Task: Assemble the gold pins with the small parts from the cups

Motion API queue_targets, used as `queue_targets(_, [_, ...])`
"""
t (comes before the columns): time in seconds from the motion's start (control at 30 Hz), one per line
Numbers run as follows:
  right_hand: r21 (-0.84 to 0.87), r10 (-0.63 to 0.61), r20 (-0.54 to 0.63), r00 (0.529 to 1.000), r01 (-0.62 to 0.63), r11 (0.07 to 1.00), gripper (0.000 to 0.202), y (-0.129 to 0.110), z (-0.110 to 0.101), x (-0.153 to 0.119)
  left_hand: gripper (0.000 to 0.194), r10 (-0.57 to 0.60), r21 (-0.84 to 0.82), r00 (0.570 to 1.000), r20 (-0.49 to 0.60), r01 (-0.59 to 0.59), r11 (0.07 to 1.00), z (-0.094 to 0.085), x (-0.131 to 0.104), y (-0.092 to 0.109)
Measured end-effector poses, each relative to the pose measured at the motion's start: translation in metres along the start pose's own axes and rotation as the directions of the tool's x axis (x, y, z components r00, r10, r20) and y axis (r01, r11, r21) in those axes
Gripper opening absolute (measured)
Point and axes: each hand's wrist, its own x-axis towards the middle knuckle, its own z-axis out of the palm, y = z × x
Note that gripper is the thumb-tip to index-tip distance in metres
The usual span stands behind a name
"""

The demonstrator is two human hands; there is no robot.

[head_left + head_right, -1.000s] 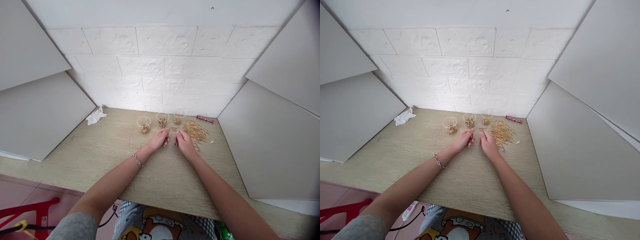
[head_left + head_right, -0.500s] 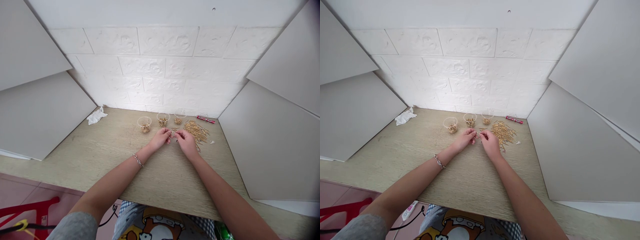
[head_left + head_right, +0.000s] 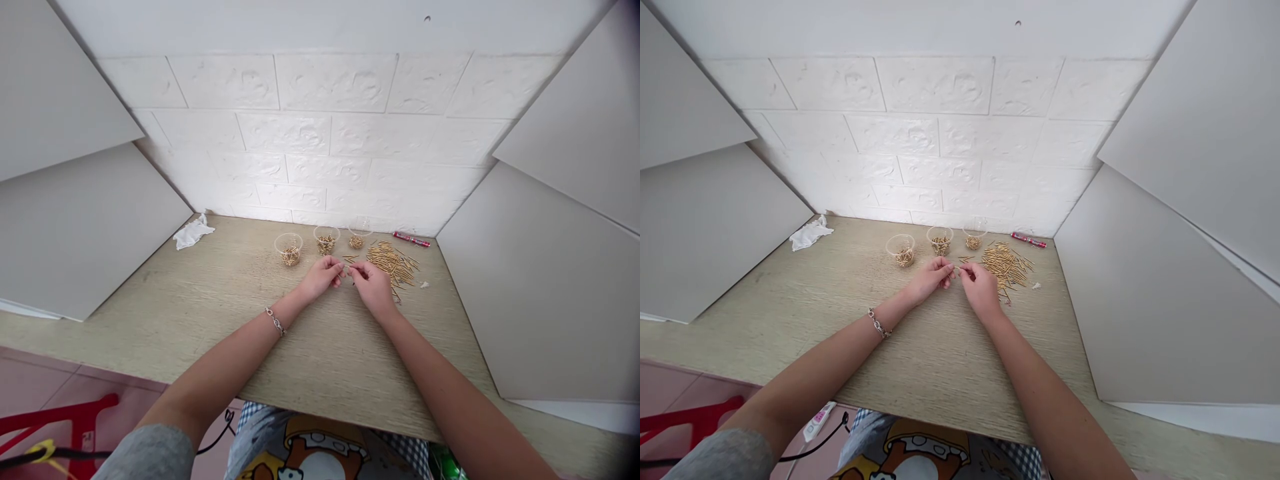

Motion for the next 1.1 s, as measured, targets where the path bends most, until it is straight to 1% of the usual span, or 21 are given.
queue_targets(0.4, [-0.043, 0.010, -0.014, 1.000, -0.011, 0.999, 0.018, -0.0073, -0.0017, -0.0015, 0.016, -0.024, 0.021, 1.000, 0.000, 0.024, 1.000, 0.0005, -0.0003, 0.0021])
queue_targets(0.63, [-0.073, -0.021, -0.022, 1.000, 0.019, 0.997, 0.017, -0.0088, -0.0003, -0.0029, 0.015, -0.020, 0.021, 1.000, -0.006, 0.020, 1.000, 0.0015, -0.0009, 0.0023])
queue_targets(0.8, [-0.059, -0.017, -0.046, 0.999, 0.014, 0.998, 0.016, -0.0086, -0.0011, -0.0025, 0.015, -0.024, 0.016, 1.000, -0.017, 0.024, 1.000, 0.0015, -0.0006, 0.0020])
queue_targets(0.97, [-0.096, -0.018, -0.016, 1.000, 0.016, 0.995, 0.016, -0.0080, -0.0004, -0.0023, 0.015, -0.026, 0.017, 1.000, 0.001, 0.026, 1.000, 0.0017, -0.0007, 0.0018])
queue_targets(1.1, [-0.102, -0.029, 0.003, 1.000, 0.029, 0.994, 0.017, -0.0070, 0.0009, -0.0032, 0.015, -0.005, 0.026, 1.000, 0.018, 0.004, 1.000, 0.0014, -0.0002, 0.0006])
